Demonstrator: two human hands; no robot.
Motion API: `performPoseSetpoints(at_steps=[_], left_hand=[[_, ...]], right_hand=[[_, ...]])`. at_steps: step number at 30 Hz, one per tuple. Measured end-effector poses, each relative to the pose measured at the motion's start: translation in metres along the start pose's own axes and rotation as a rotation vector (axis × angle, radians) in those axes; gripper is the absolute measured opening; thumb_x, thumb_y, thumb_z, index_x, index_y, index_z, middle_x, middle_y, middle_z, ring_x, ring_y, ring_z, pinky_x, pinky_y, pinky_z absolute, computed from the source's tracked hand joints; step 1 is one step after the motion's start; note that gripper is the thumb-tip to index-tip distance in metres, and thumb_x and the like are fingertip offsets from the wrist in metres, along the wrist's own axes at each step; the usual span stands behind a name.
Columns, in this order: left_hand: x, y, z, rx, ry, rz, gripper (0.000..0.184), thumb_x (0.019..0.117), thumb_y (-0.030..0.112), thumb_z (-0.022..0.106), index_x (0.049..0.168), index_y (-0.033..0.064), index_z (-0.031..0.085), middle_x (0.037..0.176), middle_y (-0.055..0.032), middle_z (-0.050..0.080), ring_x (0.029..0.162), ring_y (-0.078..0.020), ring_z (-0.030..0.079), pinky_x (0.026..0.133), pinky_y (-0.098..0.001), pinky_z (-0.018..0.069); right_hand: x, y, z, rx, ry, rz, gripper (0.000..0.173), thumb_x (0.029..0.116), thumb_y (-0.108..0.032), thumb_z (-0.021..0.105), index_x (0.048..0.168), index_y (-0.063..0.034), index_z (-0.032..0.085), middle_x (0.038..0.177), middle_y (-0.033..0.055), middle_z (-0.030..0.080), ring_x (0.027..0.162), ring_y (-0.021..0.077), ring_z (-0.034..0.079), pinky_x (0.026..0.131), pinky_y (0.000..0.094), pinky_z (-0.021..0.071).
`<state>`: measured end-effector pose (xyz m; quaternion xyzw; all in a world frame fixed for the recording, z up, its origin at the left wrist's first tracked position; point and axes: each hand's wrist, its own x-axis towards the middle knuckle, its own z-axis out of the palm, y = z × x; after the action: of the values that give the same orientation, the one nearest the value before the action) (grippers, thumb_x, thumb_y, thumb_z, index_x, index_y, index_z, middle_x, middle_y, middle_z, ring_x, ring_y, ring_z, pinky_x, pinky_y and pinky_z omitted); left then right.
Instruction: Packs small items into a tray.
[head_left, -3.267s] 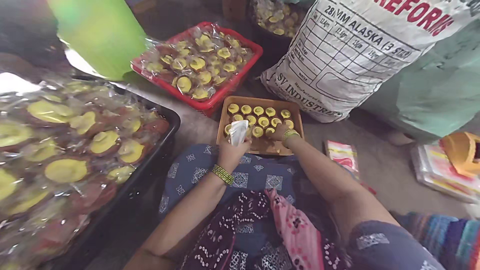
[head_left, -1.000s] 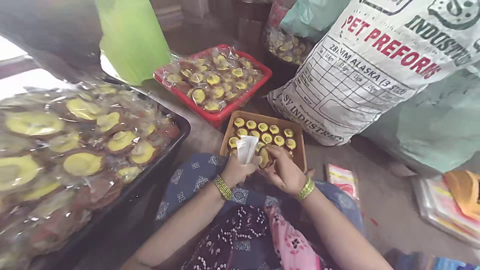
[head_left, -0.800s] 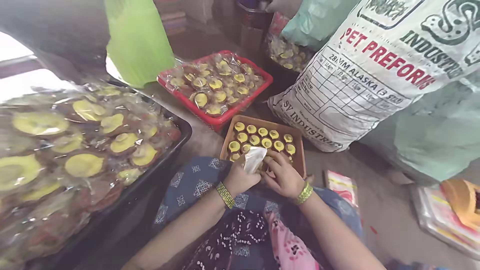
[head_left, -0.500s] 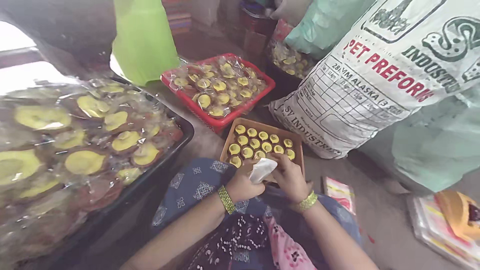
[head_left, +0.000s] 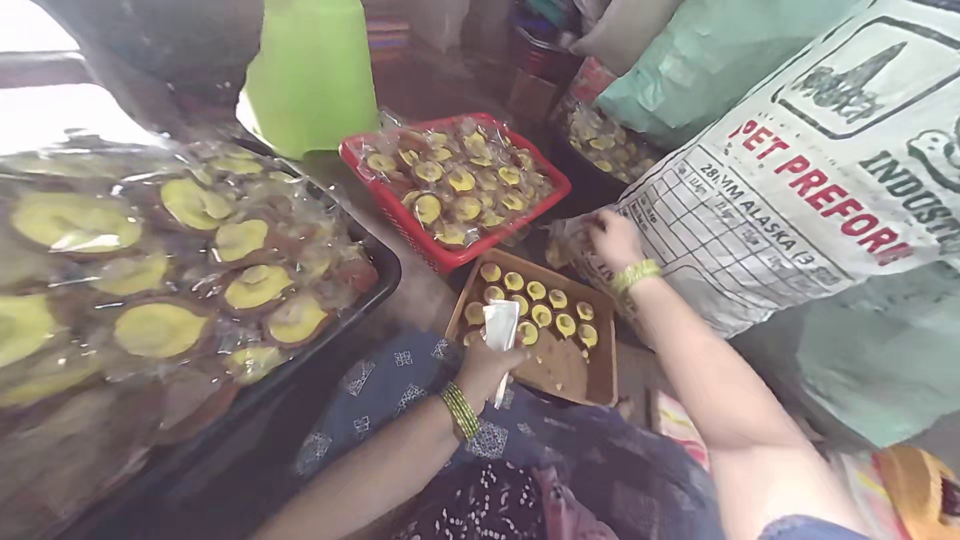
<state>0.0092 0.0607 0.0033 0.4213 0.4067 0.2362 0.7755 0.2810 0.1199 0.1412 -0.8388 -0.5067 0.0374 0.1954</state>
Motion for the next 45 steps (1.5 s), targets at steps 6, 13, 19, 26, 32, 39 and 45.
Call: performPoseSetpoints(at_steps=[6,13,19,26,32,39,45], left_hand=[[0.019,-0.003,-0.002,0.074,-0.014,-0.066,0.04,0.0796,0.014,0.082,0.115,0.0053,0.067,0.094,-0.0091,0.071,0.071,-0.0186,0.068,0.064,-0.0344,0.0595],[0.024,-0.002,-0.01,0.022,-0.033,-0.078,0.043,0.0807,0.016,0.083,0.119,0.0061,0.066,0.093,-0.0089,0.07,0.069,-0.0183,0.066,0.062,-0.0332,0.0586],[0.022,0.004,-0.006,-0.112,-0.014,-0.136,0.041,0.0884,0.021,0.081,0.121,0.0035,0.064,0.093,-0.0101,0.069,0.074,-0.0194,0.068,0.068,-0.0347,0.0603],[0.02,0.005,0.0,-0.248,0.061,-0.151,0.046,0.1006,0.029,0.067,0.133,-0.0012,0.054,0.103,-0.0158,0.071,0.09,-0.0249,0.073,0.08,-0.0418,0.0629],[0.006,0.0,0.015,-0.191,0.061,-0.139,0.04,0.1045,0.028,0.061,0.134,0.002,0.054,0.1,-0.0107,0.072,0.09,-0.0191,0.072,0.082,-0.0349,0.0606],[-0.001,-0.01,0.012,-0.231,0.057,-0.072,0.035,0.1035,0.014,0.058,0.135,-0.0004,0.054,0.106,-0.014,0.072,0.093,-0.0221,0.073,0.082,-0.037,0.0617],[0.001,-0.017,0.009,-0.197,0.008,-0.051,0.022,0.1009,0.013,0.054,0.118,0.0004,0.06,0.088,-0.011,0.067,0.077,-0.0199,0.067,0.07,-0.0359,0.0587]], right_hand=[[0.119,-0.041,-0.007,0.095,0.284,0.183,0.032,0.1023,-0.017,0.053,0.129,-0.0042,0.067,0.128,0.0204,0.067,0.125,0.0361,0.062,0.108,0.0552,0.0452],[0.12,-0.033,0.044,0.242,0.174,0.197,0.036,0.1021,-0.026,0.056,0.128,-0.0038,0.067,0.123,0.0207,0.069,0.116,0.0361,0.066,0.102,0.0581,0.05],[0.007,-0.004,0.074,0.422,-0.132,0.151,0.03,0.1034,-0.022,0.06,0.127,-0.0031,0.064,0.109,0.014,0.074,0.091,0.0232,0.074,0.085,0.0457,0.0625],[-0.171,0.012,0.069,0.225,-0.223,-0.583,0.021,0.099,-0.027,0.068,0.109,-0.0109,0.076,0.109,0.0039,0.074,0.097,0.0117,0.071,0.086,0.0317,0.0618],[-0.245,-0.002,0.096,-0.232,-0.037,-0.886,0.025,0.0977,-0.009,0.059,0.118,-0.009,0.073,0.113,0.0109,0.07,0.105,0.0292,0.069,0.08,0.0396,0.062],[-0.257,0.002,0.11,0.121,-0.042,-0.601,0.019,0.0984,-0.021,0.064,0.102,-0.0096,0.078,0.104,0.0099,0.074,0.103,0.023,0.071,0.092,0.0372,0.0593],[-0.244,0.013,0.102,0.944,-0.35,0.001,0.016,0.0825,-0.013,0.085,0.09,-0.0034,0.076,0.089,0.0035,0.076,0.081,0.0101,0.071,0.078,0.0305,0.0608]])
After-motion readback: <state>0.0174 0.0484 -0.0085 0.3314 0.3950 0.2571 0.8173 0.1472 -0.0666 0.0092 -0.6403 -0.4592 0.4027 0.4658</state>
